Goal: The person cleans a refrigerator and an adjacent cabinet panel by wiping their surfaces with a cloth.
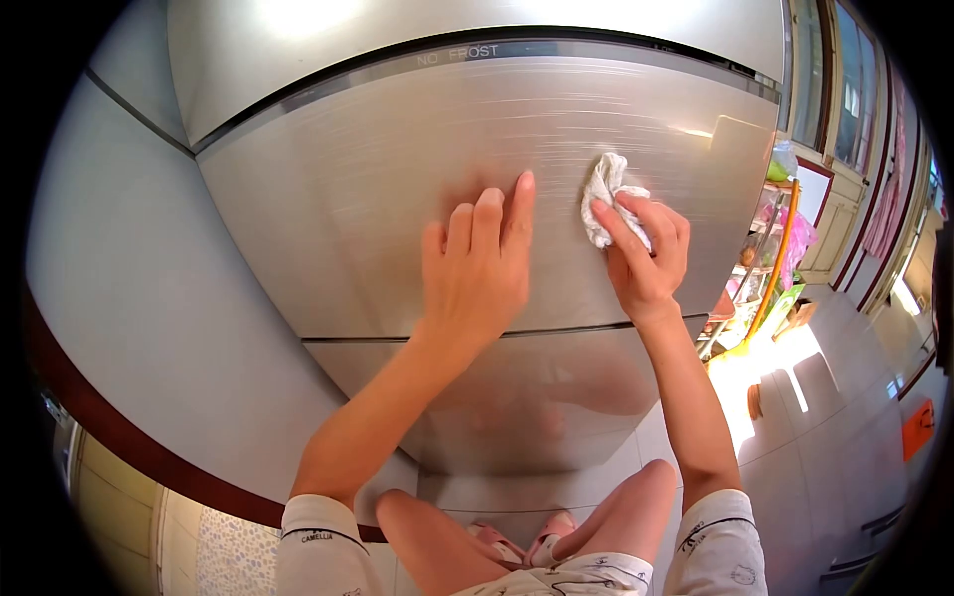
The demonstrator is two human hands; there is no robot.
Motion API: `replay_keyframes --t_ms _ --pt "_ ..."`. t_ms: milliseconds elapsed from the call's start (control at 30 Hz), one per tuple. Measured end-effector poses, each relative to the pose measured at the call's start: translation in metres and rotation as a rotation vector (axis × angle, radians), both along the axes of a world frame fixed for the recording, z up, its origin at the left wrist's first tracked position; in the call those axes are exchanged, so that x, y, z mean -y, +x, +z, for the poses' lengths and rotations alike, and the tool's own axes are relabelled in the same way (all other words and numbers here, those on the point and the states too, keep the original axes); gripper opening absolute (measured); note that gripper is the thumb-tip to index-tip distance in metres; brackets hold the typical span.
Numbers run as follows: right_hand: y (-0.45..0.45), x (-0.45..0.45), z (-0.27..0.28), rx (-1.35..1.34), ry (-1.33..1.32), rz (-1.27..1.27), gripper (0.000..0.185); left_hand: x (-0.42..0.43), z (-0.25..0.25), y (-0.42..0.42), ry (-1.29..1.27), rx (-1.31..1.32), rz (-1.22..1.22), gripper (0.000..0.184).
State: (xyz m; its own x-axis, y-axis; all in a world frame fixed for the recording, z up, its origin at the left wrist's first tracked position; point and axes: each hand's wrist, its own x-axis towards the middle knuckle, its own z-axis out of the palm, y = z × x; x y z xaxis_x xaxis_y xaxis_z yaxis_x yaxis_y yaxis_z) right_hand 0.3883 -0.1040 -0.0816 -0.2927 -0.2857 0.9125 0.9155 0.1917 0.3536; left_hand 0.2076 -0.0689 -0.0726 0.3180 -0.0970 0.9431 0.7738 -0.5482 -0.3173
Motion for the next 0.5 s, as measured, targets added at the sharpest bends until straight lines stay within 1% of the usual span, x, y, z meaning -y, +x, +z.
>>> replay_keyframes --t_ms 33,133,233,333,433,500 --pt "0.000 -0.001 0.000 -0.001 0.005 -0.003 0.048 0.001 -0.002 0.000 -0.032 0.000 0.008 0.051" --pt "0.001 -0.001 0.000 0.002 0.007 -0.001 0.047 0.005 0.016 0.002 -0.039 0.020 -0.014 0.050" --pt "0.001 0.000 0.000 0.004 0.006 0.007 0.047 0.003 0.007 0.005 0.019 -0.004 0.047 0.050" --pt "-0.001 -0.001 0.000 -0.005 0.008 0.004 0.046 0.002 0.001 0.005 0.007 -0.005 0.028 0.050" --pt "0.000 0.002 -0.001 -0.007 -0.008 0.002 0.046 0.004 0.012 0.006 -0.005 0.044 -0.015 0.051" --pt "-0.001 0.003 0.000 -0.006 -0.014 0.006 0.046 0.008 0.002 0.007 -0.038 0.007 0.012 0.050"
